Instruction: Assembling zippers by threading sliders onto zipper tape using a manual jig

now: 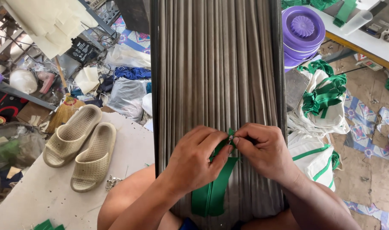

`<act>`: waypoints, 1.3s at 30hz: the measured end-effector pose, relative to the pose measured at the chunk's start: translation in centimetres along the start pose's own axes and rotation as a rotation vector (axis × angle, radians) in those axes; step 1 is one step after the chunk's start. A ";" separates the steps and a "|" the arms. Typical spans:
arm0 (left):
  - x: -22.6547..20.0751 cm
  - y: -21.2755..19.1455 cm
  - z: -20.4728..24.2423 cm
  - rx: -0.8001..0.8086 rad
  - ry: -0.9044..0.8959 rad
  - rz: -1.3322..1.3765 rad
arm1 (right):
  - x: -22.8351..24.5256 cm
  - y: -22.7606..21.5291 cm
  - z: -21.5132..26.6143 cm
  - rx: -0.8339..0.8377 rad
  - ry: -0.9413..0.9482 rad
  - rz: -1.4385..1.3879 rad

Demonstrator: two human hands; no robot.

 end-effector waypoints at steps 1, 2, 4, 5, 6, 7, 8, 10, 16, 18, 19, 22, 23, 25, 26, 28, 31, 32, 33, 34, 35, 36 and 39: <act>0.1 0.0 0.1 -0.001 -0.005 -0.001 | -0.1 0.0 0.0 0.005 0.001 -0.001; 0.5 0.4 0.3 0.036 -0.038 0.078 | -0.9 0.1 -0.2 0.024 0.096 0.007; 0.9 1.2 0.6 0.079 -0.070 0.164 | -1.8 0.2 -0.2 0.038 0.198 0.014; 1.2 1.3 0.8 0.064 -0.083 0.166 | -2.3 0.3 -0.2 0.055 0.268 -0.040; 1.5 1.4 0.9 0.050 -0.096 0.169 | -2.7 0.5 -0.2 0.071 0.337 -0.094; 1.6 1.7 1.0 0.050 -0.096 0.169 | -2.8 0.5 -0.2 0.071 0.337 -0.094; 2.0 1.8 1.2 0.031 -0.131 0.184 | -2.8 0.5 -0.2 0.071 0.343 -0.101; 2.3 1.8 1.3 0.010 -0.163 0.195 | -2.9 0.4 -0.3 0.072 0.344 -0.108; 2.5 1.9 1.6 -0.018 -0.197 0.171 | -1.5 0.2 -0.5 0.031 0.191 0.050; 2.4 1.9 1.6 -0.028 -0.214 0.153 | -0.8 0.2 -0.4 0.029 0.147 0.083; 2.4 2.0 1.5 -0.028 -0.212 0.151 | -0.6 0.3 -0.5 0.027 0.144 0.082; 2.3 1.7 1.1 -0.056 -0.239 0.121 | -0.7 0.5 -0.5 0.021 0.135 0.029; 2.1 1.1 0.7 -0.099 -0.226 0.127 | -1.3 0.5 -0.5 0.015 0.174 0.006; 1.9 0.6 0.4 -0.139 -0.211 0.133 | -2.2 0.4 -0.3 0.008 0.214 -0.018; 2.8 0.9 0.9 -0.179 -0.325 0.347 | -2.6 0.3 -0.2 0.018 0.229 -0.128; 3.9 1.4 1.6 -0.217 -0.444 0.561 | -2.7 0.3 0.1 0.030 0.246 -0.239; 5.1 3.0 2.8 -0.179 -0.555 0.747 | -2.3 0.1 0.1 0.013 0.268 -0.218; 5.5 3.7 3.4 -0.197 -0.589 0.801 | -2.3 0.1 0.1 0.010 0.274 -0.216; 6.0 4.4 4.0 -0.214 -0.621 0.854 | -2.3 0.1 0.0 0.007 0.280 -0.214; 6.2 4.4 3.9 -0.213 -0.620 0.853 | -2.2 0.2 0.0 0.005 0.279 -0.215; 6.4 4.5 3.8 -0.239 -0.632 0.889 | -2.1 0.2 0.0 -0.002 0.286 -0.245; 6.6 4.4 3.8 -0.266 -0.645 0.925 | -2.1 0.2 -0.1 -0.009 0.293 -0.275; 6.6 4.4 3.6 -0.303 -0.663 0.989 | -2.8 0.1 -0.2 -0.032 0.298 -0.334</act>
Point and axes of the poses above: each hand's wrist, its own z-axis away from the middle knuckle, its own y-axis out of the palm, x = y × z, the point moved 7 cm from there along -z, towards the middle knuckle, and after that the axes turned 11 degrees about y, right-handed, at the moved point
